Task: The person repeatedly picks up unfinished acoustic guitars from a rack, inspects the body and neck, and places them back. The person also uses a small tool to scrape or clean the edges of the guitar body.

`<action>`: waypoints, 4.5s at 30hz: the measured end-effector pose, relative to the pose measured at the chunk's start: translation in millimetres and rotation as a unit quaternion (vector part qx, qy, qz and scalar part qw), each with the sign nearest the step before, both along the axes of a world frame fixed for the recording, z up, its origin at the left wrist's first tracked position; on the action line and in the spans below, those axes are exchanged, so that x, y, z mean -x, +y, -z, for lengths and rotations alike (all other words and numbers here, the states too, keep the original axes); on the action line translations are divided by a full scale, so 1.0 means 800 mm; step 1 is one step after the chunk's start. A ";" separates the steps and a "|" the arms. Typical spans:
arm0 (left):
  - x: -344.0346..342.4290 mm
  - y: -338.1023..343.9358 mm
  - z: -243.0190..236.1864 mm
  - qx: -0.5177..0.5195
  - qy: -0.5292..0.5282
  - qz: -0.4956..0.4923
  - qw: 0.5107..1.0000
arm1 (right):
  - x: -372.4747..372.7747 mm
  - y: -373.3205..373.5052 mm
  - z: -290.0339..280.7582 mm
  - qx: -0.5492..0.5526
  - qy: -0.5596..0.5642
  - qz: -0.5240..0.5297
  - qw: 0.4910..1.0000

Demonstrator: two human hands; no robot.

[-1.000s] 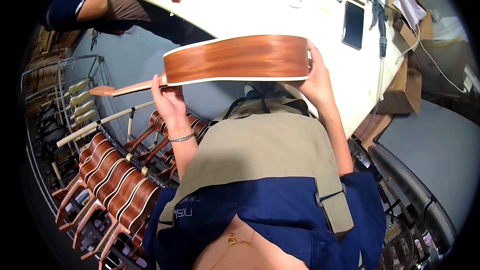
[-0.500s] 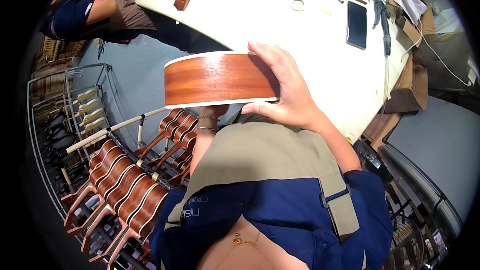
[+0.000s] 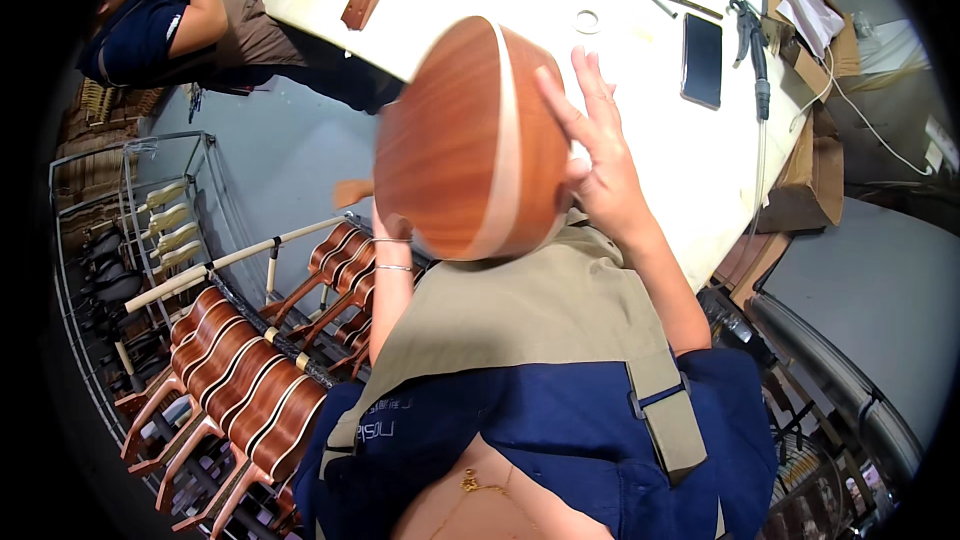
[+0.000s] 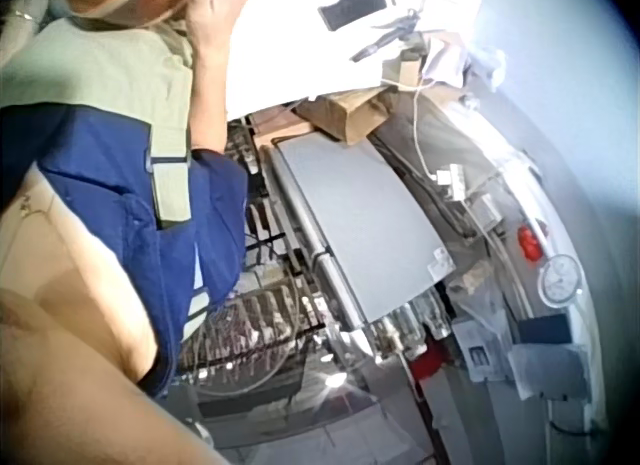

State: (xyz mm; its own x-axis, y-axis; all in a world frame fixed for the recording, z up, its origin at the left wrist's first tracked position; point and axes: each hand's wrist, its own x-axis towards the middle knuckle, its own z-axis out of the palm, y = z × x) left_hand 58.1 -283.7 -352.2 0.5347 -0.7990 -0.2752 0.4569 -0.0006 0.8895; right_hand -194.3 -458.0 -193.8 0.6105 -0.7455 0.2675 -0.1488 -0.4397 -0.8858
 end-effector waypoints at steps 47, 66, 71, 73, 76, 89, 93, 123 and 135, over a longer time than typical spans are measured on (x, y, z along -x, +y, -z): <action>0.005 -0.070 -0.137 0.017 0.106 -0.382 0.918 | 0.046 -0.209 0.169 0.028 0.228 0.179 0.957; 0.015 -0.040 -0.004 -0.120 0.147 -0.299 0.935 | 0.043 -0.145 0.162 -0.232 0.007 0.234 0.944; 0.008 -0.031 0.022 -0.110 0.150 -0.261 0.947 | 0.039 -0.051 0.134 -0.391 -0.155 0.183 0.889; 0.006 -0.026 0.021 -0.112 0.143 -0.262 0.948 | 0.027 -0.041 0.134 -0.401 -0.154 0.185 0.884; 0.005 -0.024 0.025 -0.113 0.140 -0.256 0.950 | 0.020 -0.036 0.126 -0.369 -0.092 0.209 0.901; 0.005 -0.012 0.038 -0.117 0.137 -0.244 0.953 | 0.014 -0.023 0.072 -0.246 -0.108 0.197 0.943; 0.003 -0.012 0.039 -0.116 0.135 -0.243 0.954 | 0.016 -0.039 0.103 -0.299 -0.098 0.213 0.925; -0.004 -0.005 0.041 -0.105 0.114 -0.223 0.962 | 0.033 -0.061 0.077 -0.285 -0.125 0.213 0.926; -0.011 -0.007 0.060 -0.083 0.072 -0.171 0.979 | -0.030 -0.051 0.046 0.050 0.065 0.032 0.996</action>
